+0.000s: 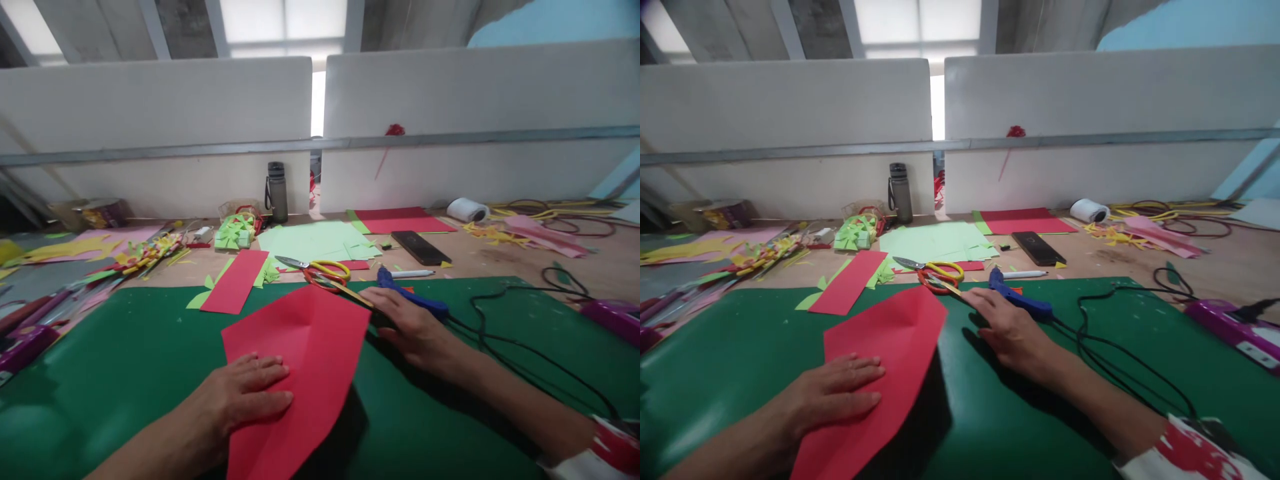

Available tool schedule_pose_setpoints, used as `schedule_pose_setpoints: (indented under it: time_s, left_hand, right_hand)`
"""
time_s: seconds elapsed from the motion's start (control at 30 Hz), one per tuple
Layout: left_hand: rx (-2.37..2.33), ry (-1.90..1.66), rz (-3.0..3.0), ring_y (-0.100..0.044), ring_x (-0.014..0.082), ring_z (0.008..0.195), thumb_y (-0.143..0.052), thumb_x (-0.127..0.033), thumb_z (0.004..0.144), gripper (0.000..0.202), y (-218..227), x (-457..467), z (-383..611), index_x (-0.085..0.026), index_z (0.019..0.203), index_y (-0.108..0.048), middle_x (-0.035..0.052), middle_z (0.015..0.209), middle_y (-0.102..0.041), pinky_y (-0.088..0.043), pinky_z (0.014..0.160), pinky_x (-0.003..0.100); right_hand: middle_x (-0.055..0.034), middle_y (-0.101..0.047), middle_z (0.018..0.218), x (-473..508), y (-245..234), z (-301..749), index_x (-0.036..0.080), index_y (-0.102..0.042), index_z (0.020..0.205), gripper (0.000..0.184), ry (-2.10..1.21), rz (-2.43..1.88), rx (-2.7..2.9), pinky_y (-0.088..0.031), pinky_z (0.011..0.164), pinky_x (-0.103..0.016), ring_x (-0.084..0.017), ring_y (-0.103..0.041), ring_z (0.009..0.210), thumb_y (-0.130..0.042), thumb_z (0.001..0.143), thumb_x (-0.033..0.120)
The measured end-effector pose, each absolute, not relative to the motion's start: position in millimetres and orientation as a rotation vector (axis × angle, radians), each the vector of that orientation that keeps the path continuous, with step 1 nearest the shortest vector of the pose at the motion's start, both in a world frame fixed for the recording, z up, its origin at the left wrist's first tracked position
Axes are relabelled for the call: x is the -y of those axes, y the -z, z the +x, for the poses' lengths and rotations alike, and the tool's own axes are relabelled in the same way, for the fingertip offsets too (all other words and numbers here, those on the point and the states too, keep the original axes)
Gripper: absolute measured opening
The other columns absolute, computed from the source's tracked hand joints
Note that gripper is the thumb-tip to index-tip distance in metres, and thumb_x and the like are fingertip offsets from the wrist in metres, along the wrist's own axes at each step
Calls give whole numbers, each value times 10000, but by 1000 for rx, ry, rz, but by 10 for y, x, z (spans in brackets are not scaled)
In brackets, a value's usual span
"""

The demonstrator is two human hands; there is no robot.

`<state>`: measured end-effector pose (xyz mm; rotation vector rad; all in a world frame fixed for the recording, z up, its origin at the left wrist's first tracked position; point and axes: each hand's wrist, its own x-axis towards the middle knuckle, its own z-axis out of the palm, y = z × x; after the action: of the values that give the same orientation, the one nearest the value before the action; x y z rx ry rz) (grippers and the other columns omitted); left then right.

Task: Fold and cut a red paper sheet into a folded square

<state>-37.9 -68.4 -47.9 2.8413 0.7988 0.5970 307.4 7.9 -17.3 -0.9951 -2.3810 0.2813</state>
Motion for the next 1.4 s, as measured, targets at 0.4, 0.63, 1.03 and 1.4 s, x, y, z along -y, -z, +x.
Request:
schedule_pose_setpoints:
  time_s: [0.4,0.63,1.03,1.4]
  left_hand:
    - [-704,-513,2999,-417,150,1288,-439,-428,946,235,415,748,-468,-326,1072,-610,-7,1242,-615,-188,1128,333]
    - [-786,-403,2919,-396,181,1302,-438,-398,954,242,350,789,-434,-378,1152,-576,-1,1282,-582,-227,1110,385]
    - [-1262,-516,2399,-473,236,1247,-452,-412,914,444,223,796,-484,-293,1342,-458,43,1343,-530,-381,1030,391]
    - [-1462,-641,1534,-625,164,615,-566,-441,818,344,20,642,-217,-135,693,-663,12,671,-674,-502,560,180]
  right_hand:
    - [-138,-453,1387,94,161,2928,197,-170,1467,729,112,-777,2415,-369,1055,-435,-256,-364,1318,-545,843,167]
    - [-140,-565,1282,186,147,2779,184,-367,1369,484,-93,-565,2478,-246,1088,-451,-227,-352,1327,-486,900,219]
    - [-79,-677,841,238,111,2933,203,-657,864,303,-794,-606,2501,-435,775,-296,-188,-615,819,-445,900,417]
    - [-25,-600,726,173,64,2828,198,-593,1158,500,-1382,-1208,1857,-482,674,-298,-220,-579,739,-646,738,464]
